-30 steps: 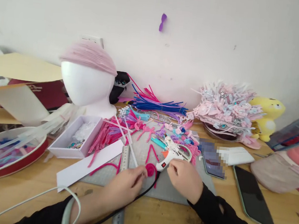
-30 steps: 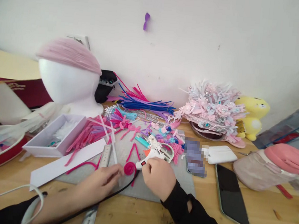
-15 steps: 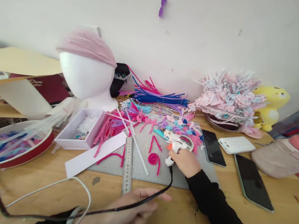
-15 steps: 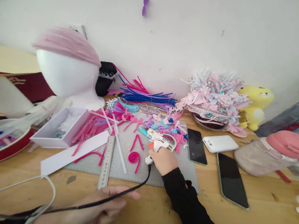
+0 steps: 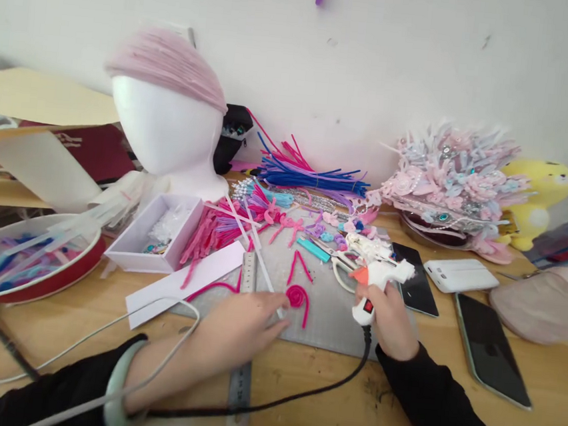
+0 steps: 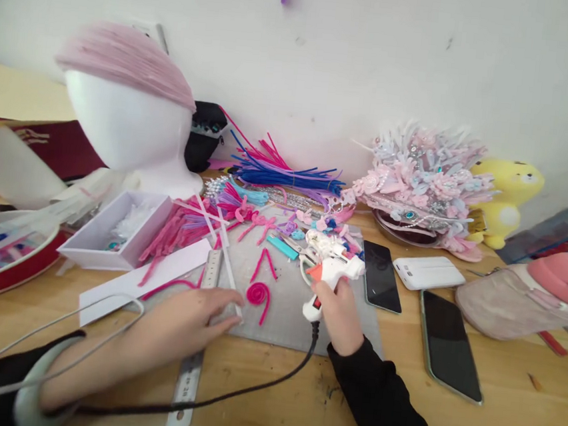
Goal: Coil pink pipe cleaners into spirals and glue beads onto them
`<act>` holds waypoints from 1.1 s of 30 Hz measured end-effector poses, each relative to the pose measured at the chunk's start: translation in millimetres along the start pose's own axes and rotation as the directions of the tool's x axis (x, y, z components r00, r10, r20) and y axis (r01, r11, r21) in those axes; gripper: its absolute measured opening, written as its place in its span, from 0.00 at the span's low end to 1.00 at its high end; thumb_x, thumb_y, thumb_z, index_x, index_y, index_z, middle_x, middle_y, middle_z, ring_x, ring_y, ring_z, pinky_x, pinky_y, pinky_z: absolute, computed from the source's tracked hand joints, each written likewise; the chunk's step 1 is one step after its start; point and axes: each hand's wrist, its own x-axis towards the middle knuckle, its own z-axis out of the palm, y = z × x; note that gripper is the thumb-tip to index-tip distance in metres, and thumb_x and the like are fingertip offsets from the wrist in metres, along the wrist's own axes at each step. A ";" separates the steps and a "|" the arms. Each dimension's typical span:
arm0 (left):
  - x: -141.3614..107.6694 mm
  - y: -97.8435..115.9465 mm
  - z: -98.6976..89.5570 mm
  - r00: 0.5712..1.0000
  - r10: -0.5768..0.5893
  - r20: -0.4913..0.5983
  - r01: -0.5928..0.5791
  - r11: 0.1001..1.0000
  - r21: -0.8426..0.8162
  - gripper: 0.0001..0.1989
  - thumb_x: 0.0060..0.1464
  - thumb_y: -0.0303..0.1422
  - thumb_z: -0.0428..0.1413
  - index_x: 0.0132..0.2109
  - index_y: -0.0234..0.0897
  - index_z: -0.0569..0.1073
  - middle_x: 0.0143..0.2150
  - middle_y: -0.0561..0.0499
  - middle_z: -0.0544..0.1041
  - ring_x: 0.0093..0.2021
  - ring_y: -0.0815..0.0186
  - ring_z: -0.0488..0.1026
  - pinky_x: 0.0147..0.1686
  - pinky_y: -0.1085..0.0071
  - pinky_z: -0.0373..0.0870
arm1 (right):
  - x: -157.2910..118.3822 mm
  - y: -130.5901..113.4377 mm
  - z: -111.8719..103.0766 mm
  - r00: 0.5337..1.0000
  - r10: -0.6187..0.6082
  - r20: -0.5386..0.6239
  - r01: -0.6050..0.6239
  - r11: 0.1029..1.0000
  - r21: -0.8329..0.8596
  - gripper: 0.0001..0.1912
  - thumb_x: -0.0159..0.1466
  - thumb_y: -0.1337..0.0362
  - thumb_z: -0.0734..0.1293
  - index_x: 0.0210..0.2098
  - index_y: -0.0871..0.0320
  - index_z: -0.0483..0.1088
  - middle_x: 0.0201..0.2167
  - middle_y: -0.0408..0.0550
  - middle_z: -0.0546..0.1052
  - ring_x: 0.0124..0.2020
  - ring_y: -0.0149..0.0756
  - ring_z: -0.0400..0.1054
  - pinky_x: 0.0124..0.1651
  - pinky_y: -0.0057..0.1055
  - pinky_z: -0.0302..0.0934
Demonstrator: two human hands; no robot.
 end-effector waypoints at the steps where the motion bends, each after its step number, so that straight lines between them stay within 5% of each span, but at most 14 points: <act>1: 9.4 -7.8 3.2 0.999 0.006 -0.050 -0.003 0.998 0.071 0.15 0.52 0.38 0.44 0.45 0.40 0.67 0.42 0.48 0.73 0.39 0.61 0.70 0.37 0.70 0.63 | -5.4 2.4 -2.1 0.999 0.031 0.022 -0.030 0.999 -0.029 0.05 0.48 0.64 0.60 0.19 0.59 0.61 0.15 0.39 0.61 0.18 0.28 0.55 0.20 0.25 0.50; 7: 37.3 -28.8 16.5 0.995 0.071 -0.071 -0.060 0.986 0.155 0.19 0.48 0.40 0.48 0.48 0.42 0.64 0.46 0.50 0.71 0.42 0.61 0.70 0.40 0.69 0.64 | -42.1 15.4 -7.5 0.977 0.203 0.069 -0.188 0.965 -0.182 0.08 0.46 0.62 0.61 0.15 0.58 0.58 0.11 0.38 0.57 0.15 0.27 0.53 0.17 0.25 0.49; 15: 42.3 -31.9 25.5 0.989 0.131 -0.065 -0.121 0.983 0.141 0.16 0.49 0.39 0.46 0.47 0.45 0.65 0.44 0.52 0.72 0.41 0.62 0.70 0.38 0.68 0.64 | -37.3 15.0 -5.0 0.988 0.150 0.025 -0.130 0.920 -0.369 0.09 0.49 0.60 0.58 0.17 0.58 0.59 0.12 0.39 0.61 0.15 0.29 0.56 0.18 0.25 0.50; 20: 42.0 -31.4 27.9 0.992 0.095 -0.084 -0.088 0.993 0.083 0.14 0.48 0.39 0.48 0.43 0.41 0.65 0.42 0.52 0.73 0.38 0.63 0.70 0.35 0.70 0.64 | -7.5 10.8 1.4 0.977 0.083 0.197 0.093 0.664 -0.742 0.14 0.53 0.59 0.57 0.15 0.58 0.59 0.12 0.43 0.65 0.17 0.30 0.59 0.20 0.26 0.47; 23: 40.6 -30.9 29.3 0.993 0.089 -0.083 -0.084 0.994 0.064 0.13 0.47 0.37 0.49 0.41 0.40 0.65 0.41 0.52 0.73 0.38 0.63 0.70 0.34 0.71 0.64 | 4.5 9.9 1.9 0.984 0.009 0.178 0.156 0.444 -0.882 0.15 0.54 0.58 0.57 0.16 0.59 0.61 0.14 0.46 0.67 0.17 0.31 0.59 0.20 0.27 0.43; 27: 39.1 -31.0 31.6 0.991 0.093 -0.101 -0.089 0.995 0.044 0.12 0.48 0.36 0.49 0.41 0.39 0.63 0.40 0.52 0.72 0.37 0.64 0.70 0.33 0.71 0.64 | 5.4 5.4 -2.9 0.992 -0.050 0.115 0.125 0.331 -0.935 0.20 0.55 0.53 0.56 0.13 0.58 0.60 0.12 0.44 0.65 0.14 0.28 0.56 0.19 0.26 0.40; 30: 38.7 -31.2 32.2 0.991 0.091 -0.099 -0.087 0.995 0.044 0.12 0.48 0.36 0.49 0.41 0.39 0.62 0.38 0.52 0.72 0.36 0.65 0.70 0.31 0.72 0.64 | -5.1 -1.3 1.8 0.963 -0.243 0.113 0.195 0.346 -0.918 0.22 0.55 0.52 0.57 0.11 0.58 0.59 0.10 0.42 0.61 0.14 0.27 0.54 0.20 0.26 0.42; 33: 38.2 -31.4 32.2 0.992 0.087 -0.095 -0.082 0.995 0.059 0.12 0.48 0.37 0.48 0.41 0.38 0.62 0.37 0.51 0.72 0.36 0.64 0.70 0.31 0.71 0.64 | -16.1 -6.5 19.7 0.922 -0.305 0.237 0.370 0.521 -0.770 0.14 0.56 0.58 0.57 0.22 0.59 0.67 0.12 0.40 0.63 0.14 0.25 0.55 0.22 0.24 0.47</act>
